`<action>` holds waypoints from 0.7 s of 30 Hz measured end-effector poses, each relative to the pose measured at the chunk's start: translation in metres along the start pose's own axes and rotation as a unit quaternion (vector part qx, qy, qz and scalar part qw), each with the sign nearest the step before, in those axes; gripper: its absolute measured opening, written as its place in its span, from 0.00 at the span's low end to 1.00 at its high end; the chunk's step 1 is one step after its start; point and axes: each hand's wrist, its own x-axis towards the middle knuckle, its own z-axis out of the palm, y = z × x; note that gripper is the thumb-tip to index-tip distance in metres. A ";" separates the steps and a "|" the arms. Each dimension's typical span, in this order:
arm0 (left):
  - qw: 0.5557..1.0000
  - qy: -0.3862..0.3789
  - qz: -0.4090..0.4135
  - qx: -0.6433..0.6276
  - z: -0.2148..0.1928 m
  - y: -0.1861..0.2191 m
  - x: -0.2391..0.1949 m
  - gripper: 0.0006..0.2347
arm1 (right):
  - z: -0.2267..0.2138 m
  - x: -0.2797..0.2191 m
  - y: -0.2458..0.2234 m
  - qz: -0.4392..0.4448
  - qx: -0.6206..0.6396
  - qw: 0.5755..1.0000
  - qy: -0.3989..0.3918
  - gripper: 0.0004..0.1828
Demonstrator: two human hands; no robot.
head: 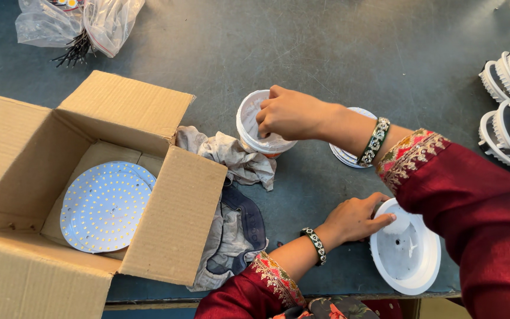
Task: The person applies a white paste to the interior of white plastic housings and to the back of circular LED modules using a small spatula. They repeatedly dip the spatula into a container, spread the paste, and place the treated items on the table.
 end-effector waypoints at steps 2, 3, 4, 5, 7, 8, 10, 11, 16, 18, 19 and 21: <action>1.000 -0.012 -0.011 -0.006 -0.001 0.000 0.000 0.23 | -0.007 -0.001 0.006 0.000 0.031 0.999 -0.028 0.12; 1.000 -0.012 -0.012 -0.006 -0.001 0.000 0.000 0.23 | -0.011 -0.002 0.007 0.000 0.046 0.998 -0.042 0.13; 1.000 -0.011 -0.012 -0.007 -0.001 0.000 0.001 0.24 | -0.014 -0.003 0.008 0.003 0.038 0.998 -0.049 0.12; 1.000 -0.010 -0.013 -0.008 -0.002 0.001 0.001 0.24 | -0.018 -0.004 0.008 0.005 0.029 0.998 -0.055 0.12; 1.000 -0.012 -0.013 -0.006 -0.001 0.001 0.001 0.24 | -0.026 -0.008 0.006 0.009 0.016 0.998 -0.066 0.11; 1.000 -0.013 -0.014 -0.004 -0.001 0.002 0.001 0.24 | -0.030 -0.011 0.006 0.012 0.013 0.997 -0.069 0.10; 1.000 -0.018 -0.023 -0.008 -0.002 0.002 0.000 0.24 | -0.038 -0.018 0.007 0.016 0.000 0.998 -0.059 0.11; 0.999 -0.021 -0.028 -0.009 -0.003 0.002 -0.001 0.24 | -0.041 -0.021 0.008 0.016 -0.010 0.999 -0.045 0.12; 1.000 -0.014 -0.022 0.003 -0.003 0.002 0.001 0.24 | -0.044 -0.058 0.015 0.064 0.072 0.993 0.069 0.13; 1.000 -0.016 -0.027 0.000 -0.002 0.002 0.002 0.24 | -0.039 -0.070 0.014 0.094 0.158 0.973 0.138 0.06; 1.000 -0.015 -0.021 -0.001 -0.002 0.002 0.002 0.24 | -0.035 -0.075 0.012 0.109 0.187 0.962 0.169 0.07; 1.000 -0.015 -0.024 -0.003 -0.004 0.001 0.000 0.25 | -0.022 -0.082 0.003 0.136 0.246 0.931 0.233 0.10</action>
